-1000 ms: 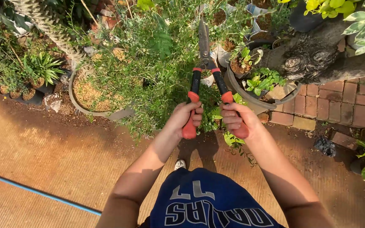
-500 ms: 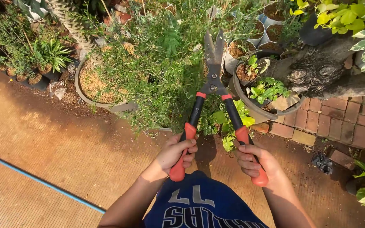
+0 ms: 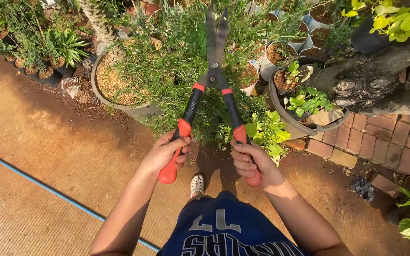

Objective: The person uses long-handled pruning shears to trim the foliage of a potted plant. They repeatedly snip branches and leaves, then walk along a paved path past other potted plants while holding the shears.

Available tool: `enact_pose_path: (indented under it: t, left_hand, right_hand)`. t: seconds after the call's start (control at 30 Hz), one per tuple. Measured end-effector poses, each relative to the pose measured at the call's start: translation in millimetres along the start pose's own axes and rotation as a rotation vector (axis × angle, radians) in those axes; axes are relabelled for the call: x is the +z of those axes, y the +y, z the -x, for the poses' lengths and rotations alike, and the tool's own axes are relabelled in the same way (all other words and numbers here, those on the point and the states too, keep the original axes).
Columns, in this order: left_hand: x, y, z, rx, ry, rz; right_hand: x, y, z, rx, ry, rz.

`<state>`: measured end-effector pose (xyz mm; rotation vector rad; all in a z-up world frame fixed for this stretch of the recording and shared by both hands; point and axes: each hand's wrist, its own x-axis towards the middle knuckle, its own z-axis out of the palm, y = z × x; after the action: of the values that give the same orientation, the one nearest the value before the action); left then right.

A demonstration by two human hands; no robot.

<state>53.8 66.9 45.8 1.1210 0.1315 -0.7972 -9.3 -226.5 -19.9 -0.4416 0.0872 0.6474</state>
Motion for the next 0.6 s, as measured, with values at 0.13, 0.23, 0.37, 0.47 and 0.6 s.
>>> enact_pose_path:
  t: [0.13,0.23,0.37,0.47,0.6]
  left_hand:
    - [-51,31,-27,-0.043,0.045,-0.093]
    - [-82,48,-46,-0.056,0.049,-0.119]
    - [-110,70,-62,-0.087,0.033,-0.169]
    - [-123,87,-74,-0.11,0.004,-0.236]
    - [-133,102,-86,-0.111,-0.007,-0.322]
  right_hand:
    - [-20,15,-73,0.03,-0.027,-0.119]
    - [-29,27,-114,0.028,-0.024,-0.185]
    - [-30,41,-150,-0.012,-0.009,-0.251]
    - [-31,51,-167,-0.094,-0.102,-0.26]
    - [-36,57,-189,-0.109,-0.163,-0.331]
